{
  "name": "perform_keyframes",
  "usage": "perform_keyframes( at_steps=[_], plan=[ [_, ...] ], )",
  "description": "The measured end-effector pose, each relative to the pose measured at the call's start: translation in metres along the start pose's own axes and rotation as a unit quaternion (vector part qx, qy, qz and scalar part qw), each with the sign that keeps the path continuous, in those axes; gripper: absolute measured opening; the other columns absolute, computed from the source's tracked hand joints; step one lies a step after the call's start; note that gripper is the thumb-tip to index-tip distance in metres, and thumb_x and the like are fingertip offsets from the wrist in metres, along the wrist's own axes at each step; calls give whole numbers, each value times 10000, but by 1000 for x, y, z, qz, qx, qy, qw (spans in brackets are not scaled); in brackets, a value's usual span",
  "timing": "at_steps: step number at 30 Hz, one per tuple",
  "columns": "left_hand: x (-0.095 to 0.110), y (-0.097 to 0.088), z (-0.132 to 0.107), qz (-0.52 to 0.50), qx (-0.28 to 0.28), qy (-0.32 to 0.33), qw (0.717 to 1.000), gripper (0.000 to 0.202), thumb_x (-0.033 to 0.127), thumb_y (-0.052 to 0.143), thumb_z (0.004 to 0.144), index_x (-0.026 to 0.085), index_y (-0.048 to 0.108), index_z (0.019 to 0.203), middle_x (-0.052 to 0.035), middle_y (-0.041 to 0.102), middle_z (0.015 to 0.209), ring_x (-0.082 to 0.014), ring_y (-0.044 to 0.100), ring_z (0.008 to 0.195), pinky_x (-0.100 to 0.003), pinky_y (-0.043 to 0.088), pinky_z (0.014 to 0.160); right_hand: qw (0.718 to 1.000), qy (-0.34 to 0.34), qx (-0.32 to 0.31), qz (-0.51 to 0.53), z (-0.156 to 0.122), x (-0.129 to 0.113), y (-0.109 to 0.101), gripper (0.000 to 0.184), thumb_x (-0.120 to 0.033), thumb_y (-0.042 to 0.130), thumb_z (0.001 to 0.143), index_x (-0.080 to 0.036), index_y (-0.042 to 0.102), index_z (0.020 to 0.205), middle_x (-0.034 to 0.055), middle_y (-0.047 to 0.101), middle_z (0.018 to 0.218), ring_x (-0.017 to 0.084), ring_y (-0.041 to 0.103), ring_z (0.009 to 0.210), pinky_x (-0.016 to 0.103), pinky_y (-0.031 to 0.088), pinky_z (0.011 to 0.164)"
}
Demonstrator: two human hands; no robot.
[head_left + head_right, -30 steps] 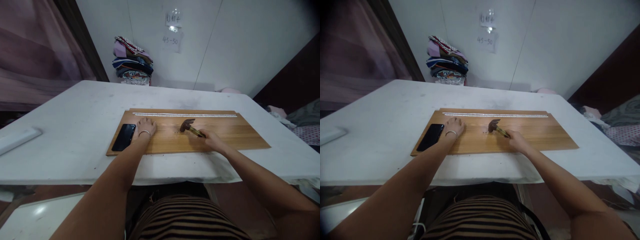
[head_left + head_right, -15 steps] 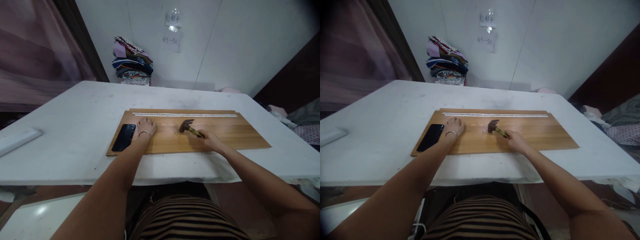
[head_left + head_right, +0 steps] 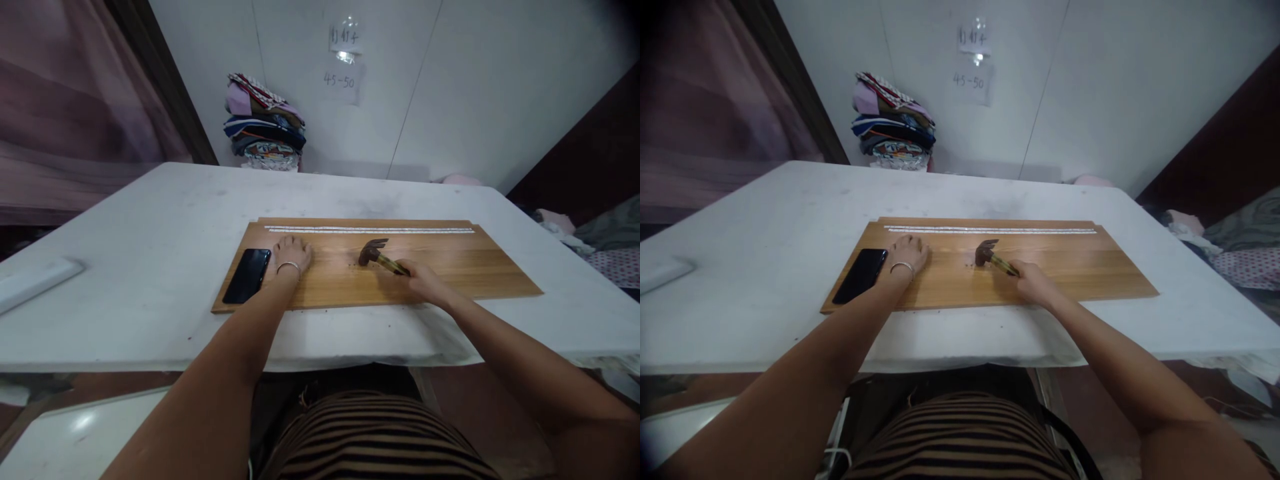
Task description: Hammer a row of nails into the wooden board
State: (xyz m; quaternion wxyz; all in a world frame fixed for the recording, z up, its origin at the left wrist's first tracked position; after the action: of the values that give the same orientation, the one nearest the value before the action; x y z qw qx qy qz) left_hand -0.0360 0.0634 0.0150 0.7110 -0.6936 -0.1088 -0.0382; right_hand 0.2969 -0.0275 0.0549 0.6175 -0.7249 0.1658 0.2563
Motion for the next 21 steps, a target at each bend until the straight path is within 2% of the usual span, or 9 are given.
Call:
perform_keyframes(
  at_steps=[8, 14, 21],
  plan=[
    [0, 0, 0, 1, -6, -3, 1000, 530, 409, 377, 1071, 153, 725, 1380, -225, 619, 1548, -379, 498, 1483, -495, 383, 1204, 1000, -18, -2, 11, -3, -8, -7, 151, -302, 604, 871, -223, 714, 939, 47, 756, 867, 236, 648, 799, 317, 452, 707],
    [0, -1, -1, -2, -1, -2, 1000, 535, 403, 373, 1066, 144, 730, 1369, -229, 627, 1534, -384, 502, 1477, -500, 381, 1200, 1000, -29, 4, 0, -1, -4, -4, 128, -321, 629, 873, -223, 709, 893, 46, 766, 847, 231, 651, 788, 304, 450, 683],
    [1, -2, -2, 2, -1, -5, 1000, 550, 408, 376, 1069, 123, 725, 1384, -237, 618, 1548, -388, 501, 1474, -509, 384, 1197, 999, -25, 3, 23, 0, -5, -4, 202, -327, 624, 864, -219, 754, 974, 57, 778, 905, 255, 668, 832, 335, 490, 751]
  ],
)
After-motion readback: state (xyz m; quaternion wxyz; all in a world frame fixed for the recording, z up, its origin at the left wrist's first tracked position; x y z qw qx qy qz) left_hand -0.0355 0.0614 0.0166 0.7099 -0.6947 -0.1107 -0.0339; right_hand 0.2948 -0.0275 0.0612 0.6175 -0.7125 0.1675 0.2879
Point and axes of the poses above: each hand's wrist, its own z-axis towards the middle knuckle, its own y-axis out of the palm, x = y × z, the point moved 2 cm from there along z, towards the middle knuckle
